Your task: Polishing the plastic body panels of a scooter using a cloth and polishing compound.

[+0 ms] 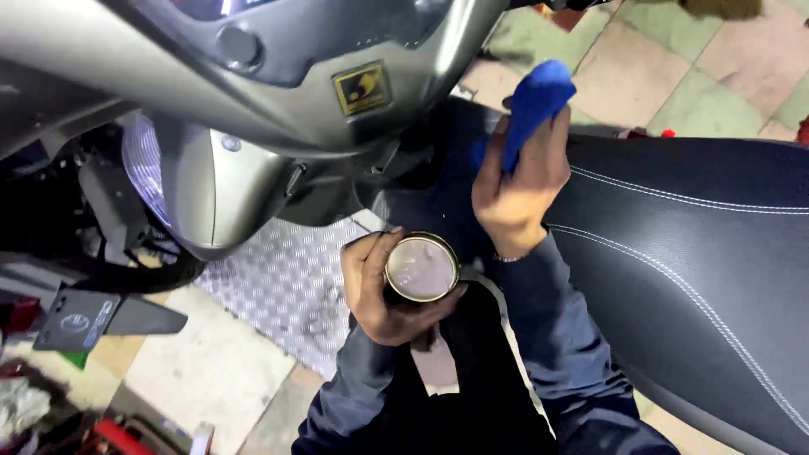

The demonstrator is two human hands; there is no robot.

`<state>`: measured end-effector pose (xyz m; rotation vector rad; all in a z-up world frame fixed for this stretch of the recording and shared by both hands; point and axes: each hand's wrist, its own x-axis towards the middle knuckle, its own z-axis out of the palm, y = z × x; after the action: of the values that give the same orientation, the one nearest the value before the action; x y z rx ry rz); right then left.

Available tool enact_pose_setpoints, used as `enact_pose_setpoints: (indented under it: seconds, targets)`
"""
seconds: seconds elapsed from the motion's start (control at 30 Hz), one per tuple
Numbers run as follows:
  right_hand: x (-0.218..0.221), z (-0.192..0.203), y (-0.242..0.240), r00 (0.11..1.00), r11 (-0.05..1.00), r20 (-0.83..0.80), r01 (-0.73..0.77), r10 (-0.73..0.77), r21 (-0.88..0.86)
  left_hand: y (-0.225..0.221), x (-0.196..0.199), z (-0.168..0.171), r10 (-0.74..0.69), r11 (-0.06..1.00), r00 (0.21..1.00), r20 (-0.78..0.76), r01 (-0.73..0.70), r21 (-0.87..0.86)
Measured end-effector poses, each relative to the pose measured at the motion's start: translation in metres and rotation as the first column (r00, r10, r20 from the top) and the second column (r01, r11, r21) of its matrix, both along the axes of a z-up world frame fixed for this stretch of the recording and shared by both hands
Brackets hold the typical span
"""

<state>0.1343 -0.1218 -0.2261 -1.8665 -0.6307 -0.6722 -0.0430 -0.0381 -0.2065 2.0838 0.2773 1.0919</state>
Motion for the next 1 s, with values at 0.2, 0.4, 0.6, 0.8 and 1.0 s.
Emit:
enact_pose_setpoints:
  seconds: [0.2, 0.4, 0.6, 0.8, 1.0]
  targets:
    - [0.027, -0.051, 0.035, 0.956, 0.929, 0.013, 0.288, -0.293, -0.233, 0.029, 0.000, -0.008, -0.021, 0.983, 1.000, -0.022, 0.024, 0.183]
    - [0.025, -0.055, 0.032, 0.939, 0.890, 0.050, 0.339, -0.341, -0.305, 0.054, 0.004, -0.039, -0.082, 0.978, 0.991, 0.101, 0.060, 0.198]
    - [-0.067, 0.040, -0.042, 0.989, 0.831, 0.054, 0.145, -0.137, -0.537, 0.088, 0.017, -0.076, -0.190, 0.913, 0.950, 0.248, 0.078, 0.400]
    - [-0.016, 0.056, -0.093, 0.850, 0.531, 0.518, 0.396, 0.098, -0.749, 0.084, 0.028, -0.096, -0.215, 0.890, 0.912, 0.348, 0.036, 0.455]
    - [0.042, 0.068, -0.074, 0.450, 0.180, 0.877, 0.860, 0.170, -0.477, 0.084, 0.044, -0.089, -0.196, 0.928, 0.904, 0.380, 0.046, 0.370]
